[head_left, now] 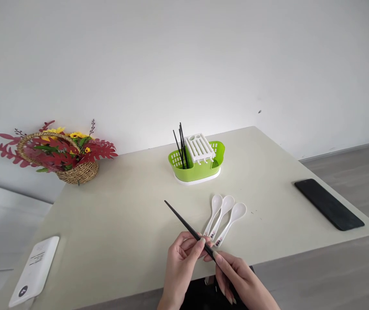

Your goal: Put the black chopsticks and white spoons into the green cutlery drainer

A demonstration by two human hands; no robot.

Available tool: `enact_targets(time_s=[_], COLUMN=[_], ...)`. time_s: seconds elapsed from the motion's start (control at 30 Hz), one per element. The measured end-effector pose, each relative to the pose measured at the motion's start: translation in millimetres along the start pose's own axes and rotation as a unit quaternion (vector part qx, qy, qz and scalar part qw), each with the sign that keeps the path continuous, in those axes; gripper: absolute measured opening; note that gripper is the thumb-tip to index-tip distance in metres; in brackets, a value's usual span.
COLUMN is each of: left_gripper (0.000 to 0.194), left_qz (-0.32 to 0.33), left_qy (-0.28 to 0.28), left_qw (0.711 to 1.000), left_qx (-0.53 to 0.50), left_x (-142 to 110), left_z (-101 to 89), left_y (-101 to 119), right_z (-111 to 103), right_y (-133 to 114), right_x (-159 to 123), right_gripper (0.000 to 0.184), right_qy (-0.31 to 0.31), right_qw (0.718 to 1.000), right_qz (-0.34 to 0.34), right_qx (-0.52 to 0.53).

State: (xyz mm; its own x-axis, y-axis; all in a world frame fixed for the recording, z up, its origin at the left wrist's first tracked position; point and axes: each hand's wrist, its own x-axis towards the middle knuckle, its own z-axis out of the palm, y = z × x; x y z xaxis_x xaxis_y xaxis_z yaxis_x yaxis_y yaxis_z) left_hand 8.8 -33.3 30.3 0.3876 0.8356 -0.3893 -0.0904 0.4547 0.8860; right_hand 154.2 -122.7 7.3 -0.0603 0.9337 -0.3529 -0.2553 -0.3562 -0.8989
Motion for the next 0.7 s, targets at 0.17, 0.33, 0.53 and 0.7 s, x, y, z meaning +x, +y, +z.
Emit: enact_targets(time_s=[0.17,0.33,0.53,0.7], left_gripper=[0.043,0.043,0.042,0.040], left_qz=[0.009,0.029,0.060,0.155], left_qy=[0.005,0.025,0.109,0.204], left_qw=[0.999,0.995,0.986,0.962], left_qx=[0.037,0.096,0.115,0.092], left_x=[-2.4,-0.7,6.6,23.8], left_z=[-1.7,-7.1,-26.7,-49.1], left_y=[4.4,15.7,34.5,72.2], right_z=[1.6,5.9,9.6,-14.2], right_y=[1.2,-7.7,-17.4,-15.0], right_x=[0.2,-3.2,-3.7,-4.5], right_gripper=[0.068,0.068,0.066,0.059], right_qy=[0.016,0.044,0.077,0.099], right_qw=[0.999,0.997,0.994,0.989], right_qz=[0.020,0.016,0.007,-0.030], right_qx=[-0.023,-0.054,-0.083,-0.103])
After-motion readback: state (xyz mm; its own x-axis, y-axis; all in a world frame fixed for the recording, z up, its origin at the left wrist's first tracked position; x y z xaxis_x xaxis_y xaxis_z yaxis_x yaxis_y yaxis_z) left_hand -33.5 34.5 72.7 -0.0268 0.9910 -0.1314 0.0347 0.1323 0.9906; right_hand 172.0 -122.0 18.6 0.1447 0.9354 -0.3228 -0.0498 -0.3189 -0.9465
